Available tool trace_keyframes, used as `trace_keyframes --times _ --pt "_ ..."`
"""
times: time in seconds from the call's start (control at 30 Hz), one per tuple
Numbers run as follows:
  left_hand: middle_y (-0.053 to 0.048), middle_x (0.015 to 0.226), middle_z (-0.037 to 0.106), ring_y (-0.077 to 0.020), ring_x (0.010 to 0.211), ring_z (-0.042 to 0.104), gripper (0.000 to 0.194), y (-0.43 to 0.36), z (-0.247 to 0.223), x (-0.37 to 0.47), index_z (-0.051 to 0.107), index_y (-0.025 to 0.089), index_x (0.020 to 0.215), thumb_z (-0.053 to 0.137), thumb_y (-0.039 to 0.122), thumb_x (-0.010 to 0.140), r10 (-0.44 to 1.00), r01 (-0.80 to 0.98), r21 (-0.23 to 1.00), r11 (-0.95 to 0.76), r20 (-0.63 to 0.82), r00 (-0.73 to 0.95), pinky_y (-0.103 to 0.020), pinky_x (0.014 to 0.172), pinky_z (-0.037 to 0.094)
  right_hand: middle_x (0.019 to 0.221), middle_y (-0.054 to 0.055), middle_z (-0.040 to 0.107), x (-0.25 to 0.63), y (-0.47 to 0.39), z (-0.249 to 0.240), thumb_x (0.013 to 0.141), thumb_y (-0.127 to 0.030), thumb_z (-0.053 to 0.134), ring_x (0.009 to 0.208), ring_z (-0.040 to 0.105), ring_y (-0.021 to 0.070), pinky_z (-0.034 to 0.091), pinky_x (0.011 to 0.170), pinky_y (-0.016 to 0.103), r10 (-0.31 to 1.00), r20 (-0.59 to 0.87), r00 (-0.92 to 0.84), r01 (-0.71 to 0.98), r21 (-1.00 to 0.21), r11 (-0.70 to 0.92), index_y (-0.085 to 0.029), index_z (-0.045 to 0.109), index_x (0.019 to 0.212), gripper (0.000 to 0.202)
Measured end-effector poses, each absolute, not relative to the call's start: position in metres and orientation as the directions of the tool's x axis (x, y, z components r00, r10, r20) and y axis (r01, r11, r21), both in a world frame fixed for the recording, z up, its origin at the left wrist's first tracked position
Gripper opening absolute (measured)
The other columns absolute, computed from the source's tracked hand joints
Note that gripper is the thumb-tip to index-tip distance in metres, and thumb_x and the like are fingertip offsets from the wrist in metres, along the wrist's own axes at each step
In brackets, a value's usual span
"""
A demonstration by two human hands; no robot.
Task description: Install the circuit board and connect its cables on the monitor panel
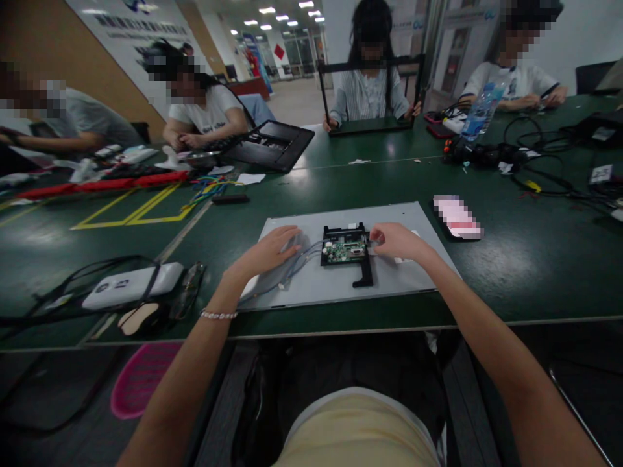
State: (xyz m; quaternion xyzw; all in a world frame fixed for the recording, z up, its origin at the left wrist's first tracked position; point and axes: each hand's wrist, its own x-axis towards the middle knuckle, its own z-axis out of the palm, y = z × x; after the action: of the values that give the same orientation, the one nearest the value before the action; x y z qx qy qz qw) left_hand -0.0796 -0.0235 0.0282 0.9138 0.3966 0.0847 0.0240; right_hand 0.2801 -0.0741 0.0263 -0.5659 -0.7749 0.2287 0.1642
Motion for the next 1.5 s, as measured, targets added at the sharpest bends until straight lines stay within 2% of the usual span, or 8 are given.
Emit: trace_keyframes --times 0.3,0.5,0.67,0.87,1.03,1.13,1.3,1.5 --pt "-0.012 0.142 0.048 -0.026 0.133 0.042 0.049 -0.024 0.025 -0.074 0.046 0.017 0.137 0.039 0.044 0.097 0.722 0.713 0.113 -0.692 0.134 0.679 -0.044 0.114 0.032 0.083 0.004 0.073 0.279 -0.073 0.026 0.075 -0.018 0.063 0.076 0.067 0.0188 0.05 0.07 0.029 0.94 -0.035 -0.339 0.796 -0.543 0.267 -0.019 0.069 0.088 0.014" --pt "-0.012 0.145 0.045 -0.0265 0.135 0.04 0.053 -0.024 0.03 -0.065 0.042 0.016 0.14 0.038 0.046 0.097 0.725 0.719 0.102 -0.688 0.158 0.671 -0.044 0.114 0.03 0.085 0.008 0.074 0.296 -0.068 0.025 0.078 -0.02 0.063 0.078 0.067 0.0221 0.049 0.07 0.032 0.976 0.021 -0.215 0.871 -0.448 0.202 -0.018 0.072 0.086 0.012" --pt "-0.013 0.149 0.041 -0.0275 0.139 0.035 0.055 -0.022 0.046 -0.049 0.039 0.016 0.143 0.036 0.049 0.098 0.689 0.69 0.063 -0.721 0.161 0.706 -0.045 0.115 0.027 0.106 0.015 0.069 0.308 -0.06 0.015 0.079 -0.024 0.064 0.098 0.064 0.0299 0.049 0.085 0.04 0.974 0.154 -0.167 0.914 -0.347 0.211 -0.015 0.072 0.098 0.022" --pt "-0.012 0.15 0.039 -0.0268 0.139 0.035 0.056 -0.009 0.057 -0.01 0.037 0.017 0.144 0.036 0.049 0.097 0.639 0.632 0.097 -0.769 0.127 0.759 -0.043 0.114 0.027 0.112 0.012 0.067 0.296 -0.046 0.015 0.088 -0.03 0.056 0.108 0.06 0.028 0.044 0.097 0.043 0.928 0.264 -0.263 0.851 -0.391 0.352 -0.016 0.069 0.105 0.025" --pt "-0.016 0.154 0.033 -0.0303 0.142 0.031 0.07 0.011 0.043 0.016 0.029 0.013 0.148 0.032 0.058 0.094 0.698 0.693 0.208 -0.69 -0.061 0.713 -0.044 0.114 0.027 0.116 0.012 0.065 0.266 -0.024 0.02 0.088 -0.03 0.057 0.108 0.06 0.0259 0.046 0.095 0.041 0.833 0.347 -0.43 0.774 -0.334 0.539 -0.017 0.067 0.11 0.027" --pt "-0.018 0.158 0.023 -0.0339 0.145 0.023 0.078 0.009 0.029 0.02 0.021 0.014 0.151 0.032 0.063 0.092 0.761 0.79 0.229 -0.569 -0.216 0.611 -0.053 0.114 0.023 0.111 0.011 0.067 0.251 -0.012 0.016 0.086 -0.032 0.06 0.105 0.061 0.0259 0.046 0.094 0.04 0.813 0.323 -0.485 0.763 -0.297 0.574 -0.018 0.069 0.106 0.026" --pt "-0.015 0.16 0.018 -0.0295 0.148 0.015 0.074 -0.005 0.009 0.017 0.007 0.015 0.154 0.023 0.057 0.096 0.822 0.803 0.274 -0.529 -0.07 0.566 -0.061 0.114 0.012 0.101 0.01 0.071 0.241 -0.01 0.003 0.088 -0.034 0.058 0.098 0.063 0.0249 0.047 0.089 0.037 0.827 0.338 -0.449 0.779 -0.305 0.548 -0.018 0.071 0.099 0.024" --pt "-0.015 0.16 0.018 -0.0309 0.148 0.016 0.077 0.0 0.005 0.018 0.006 0.016 0.155 0.027 0.059 0.094 0.81 0.793 0.299 -0.53 -0.098 0.578 -0.061 0.115 0.009 0.098 0.009 0.073 0.242 -0.016 -0.002 0.091 -0.025 0.052 0.093 0.065 0.0225 0.047 0.087 0.034 0.813 0.394 -0.429 0.758 -0.332 0.561 -0.016 0.073 0.092 0.022"
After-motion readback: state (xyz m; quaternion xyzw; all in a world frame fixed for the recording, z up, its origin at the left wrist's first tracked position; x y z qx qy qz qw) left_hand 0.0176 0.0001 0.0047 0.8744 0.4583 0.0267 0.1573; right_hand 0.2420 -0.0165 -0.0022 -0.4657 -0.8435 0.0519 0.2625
